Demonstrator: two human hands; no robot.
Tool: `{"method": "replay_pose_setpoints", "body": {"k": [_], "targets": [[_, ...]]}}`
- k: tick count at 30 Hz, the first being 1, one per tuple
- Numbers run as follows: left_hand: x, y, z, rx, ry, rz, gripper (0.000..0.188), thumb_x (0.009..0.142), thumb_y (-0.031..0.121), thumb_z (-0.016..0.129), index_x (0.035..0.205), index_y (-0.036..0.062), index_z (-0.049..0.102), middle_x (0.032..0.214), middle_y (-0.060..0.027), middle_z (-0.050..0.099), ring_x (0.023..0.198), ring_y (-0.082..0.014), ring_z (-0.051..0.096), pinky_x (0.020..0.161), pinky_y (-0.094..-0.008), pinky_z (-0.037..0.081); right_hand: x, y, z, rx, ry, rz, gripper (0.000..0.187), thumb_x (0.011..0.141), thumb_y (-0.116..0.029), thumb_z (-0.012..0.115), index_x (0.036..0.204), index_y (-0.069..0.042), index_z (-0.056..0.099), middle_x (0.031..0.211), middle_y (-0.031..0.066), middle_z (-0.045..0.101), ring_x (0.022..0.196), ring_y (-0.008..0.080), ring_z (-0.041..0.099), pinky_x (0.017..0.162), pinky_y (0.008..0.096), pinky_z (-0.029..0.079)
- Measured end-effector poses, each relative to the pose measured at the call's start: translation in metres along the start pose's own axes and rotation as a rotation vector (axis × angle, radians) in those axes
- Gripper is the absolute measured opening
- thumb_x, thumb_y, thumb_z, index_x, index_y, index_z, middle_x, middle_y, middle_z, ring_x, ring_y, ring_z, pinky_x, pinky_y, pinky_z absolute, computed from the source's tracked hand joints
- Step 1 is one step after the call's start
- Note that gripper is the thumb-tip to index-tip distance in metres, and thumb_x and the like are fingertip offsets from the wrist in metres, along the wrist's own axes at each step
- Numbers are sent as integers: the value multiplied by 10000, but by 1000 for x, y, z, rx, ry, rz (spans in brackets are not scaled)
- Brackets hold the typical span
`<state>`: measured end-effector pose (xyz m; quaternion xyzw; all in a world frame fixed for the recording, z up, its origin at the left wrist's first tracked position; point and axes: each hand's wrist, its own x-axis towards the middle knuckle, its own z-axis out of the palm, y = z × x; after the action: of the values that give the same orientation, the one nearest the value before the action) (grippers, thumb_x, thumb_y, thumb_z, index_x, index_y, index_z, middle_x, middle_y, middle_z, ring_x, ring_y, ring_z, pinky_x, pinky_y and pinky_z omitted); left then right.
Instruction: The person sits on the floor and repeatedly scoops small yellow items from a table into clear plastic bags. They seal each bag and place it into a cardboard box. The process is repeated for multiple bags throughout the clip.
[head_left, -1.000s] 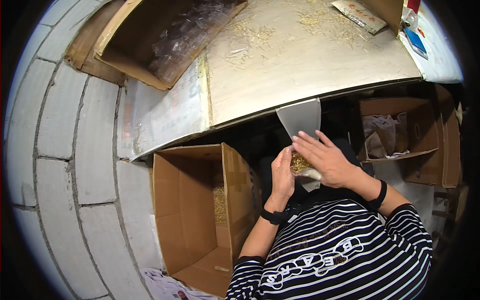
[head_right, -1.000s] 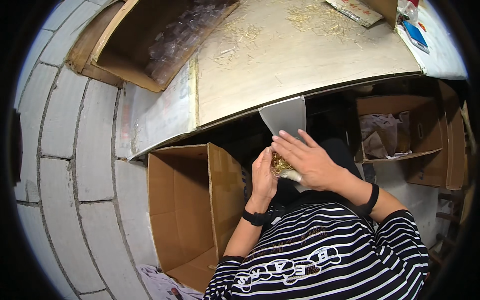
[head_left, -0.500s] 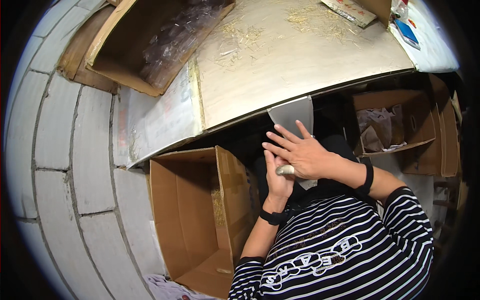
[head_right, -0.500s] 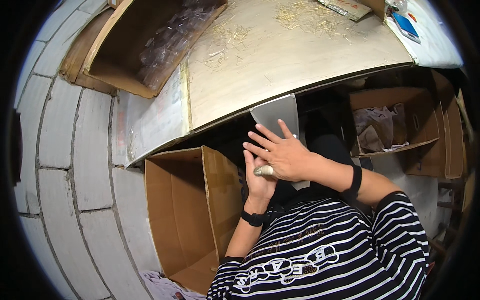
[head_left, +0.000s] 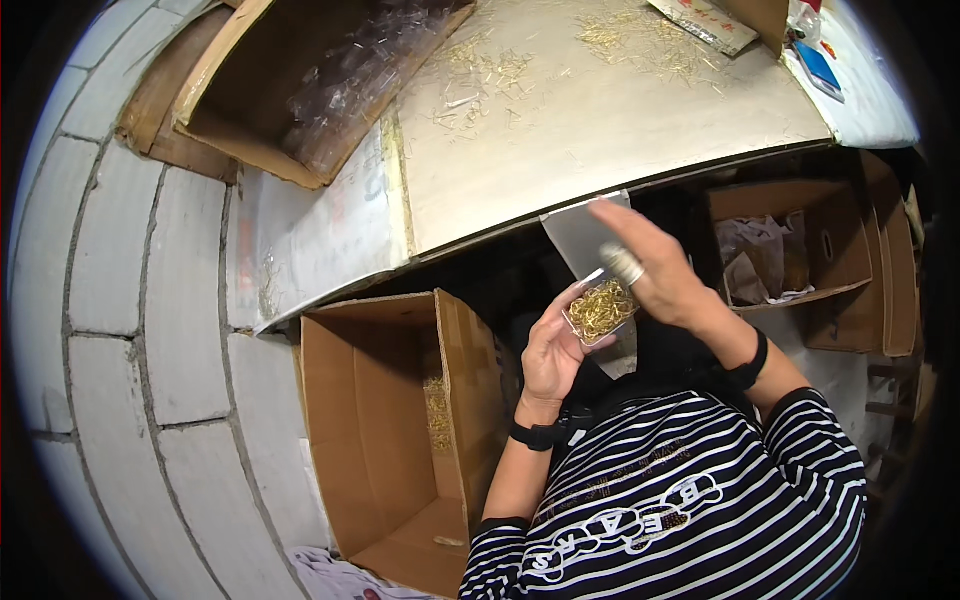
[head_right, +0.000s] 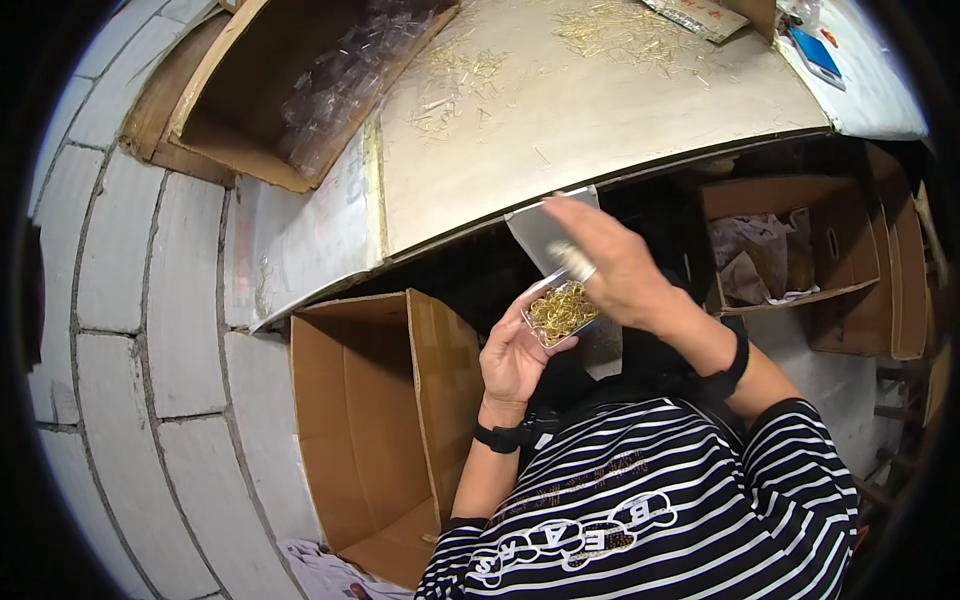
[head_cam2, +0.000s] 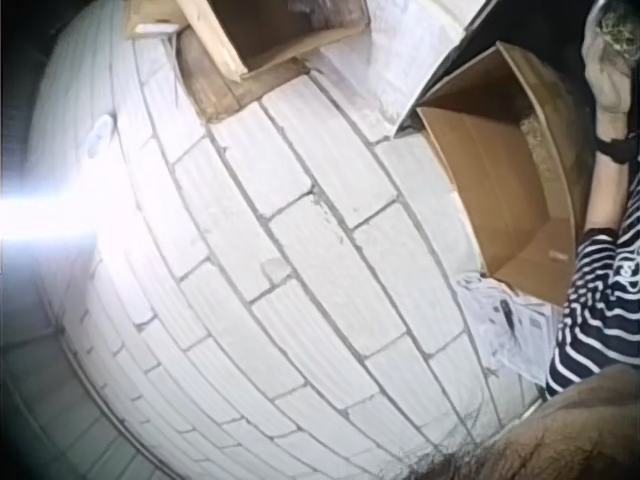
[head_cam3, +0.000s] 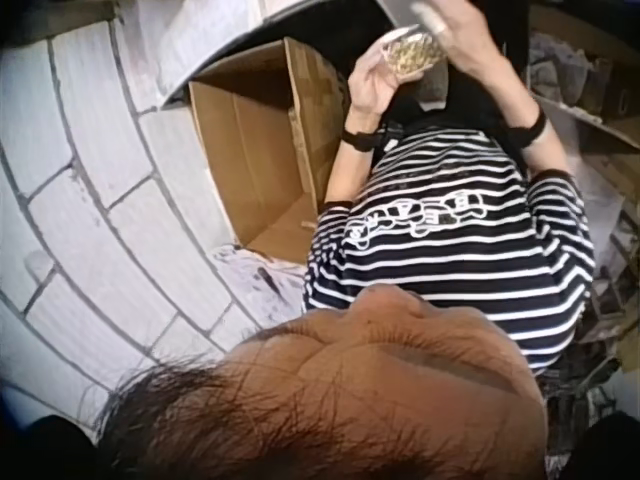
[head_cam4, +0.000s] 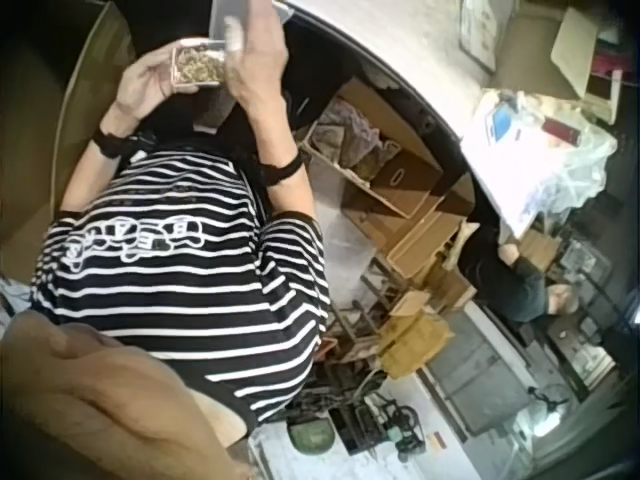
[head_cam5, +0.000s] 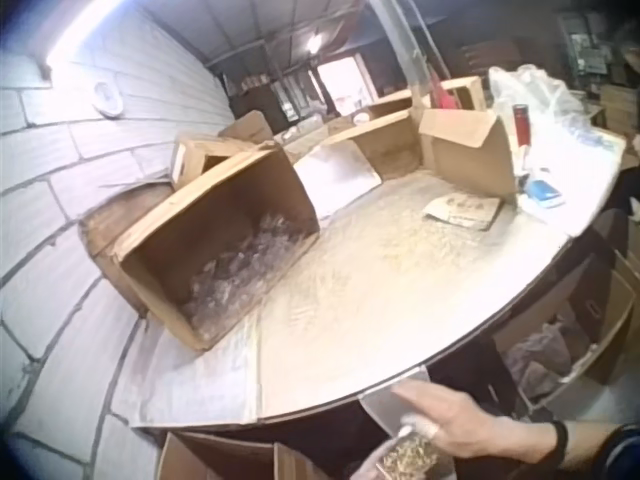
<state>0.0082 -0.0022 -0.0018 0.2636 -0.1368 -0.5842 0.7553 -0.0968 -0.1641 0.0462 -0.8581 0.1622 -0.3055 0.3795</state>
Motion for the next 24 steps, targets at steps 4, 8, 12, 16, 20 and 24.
{"method": "replay_pose_setpoints", "body": {"k": [4,8,12,16,20,24], "targets": [[-3,2,-1,24,22,-12,510,892,94,488,1353,-58,330,1273,-189,513,1112,-275,582,885,-442,537,-16,3,-19,6,7,39,387,861,-39,572,1239,0,503,1222,205,554,1120,360,550,947,383,451],[-2,1,1,102,114,37,550,835,4,541,1341,-66,337,1255,-200,512,1115,-288,578,849,-426,569,-34,5,-26,-11,-15,45,390,831,-8,592,1215,-3,523,1205,198,568,1134,356,546,946,388,457],[-1,-2,-1,149,163,25,525,832,-30,544,1325,-65,364,1204,-182,554,1074,-272,604,843,-418,573,-38,-1,-27,-51,-42,-64,404,801,-4,618,1198,-4,541,1195,190,578,1155,345,541,949,394,464],[-1,-4,-3,204,209,-11,495,841,-25,564,1307,-54,398,1148,-156,591,1019,-241,630,815,-379,582,-40,-6,-13,-139,-194,-221,491,814,-138,646,1269,-30,496,1293,152,523,1232,308,483,1004,417,416],[-3,-7,-4,246,209,2,473,866,10,574,1308,-34,412,1155,-135,587,1015,-207,627,808,-330,571,-41,-9,1,-234,-387,-275,587,814,-201,623,1347,-53,426,1395,124,430,1337,265,358,1098,456,275],[-5,-5,4,233,216,49,395,917,55,536,1294,-5,433,1188,-121,563,1024,-178,614,838,-304,550,-45,-7,7,-373,-485,-311,588,818,-215,626,1345,-48,427,1396,115,432,1335,248,364,1104,473,259]]}}
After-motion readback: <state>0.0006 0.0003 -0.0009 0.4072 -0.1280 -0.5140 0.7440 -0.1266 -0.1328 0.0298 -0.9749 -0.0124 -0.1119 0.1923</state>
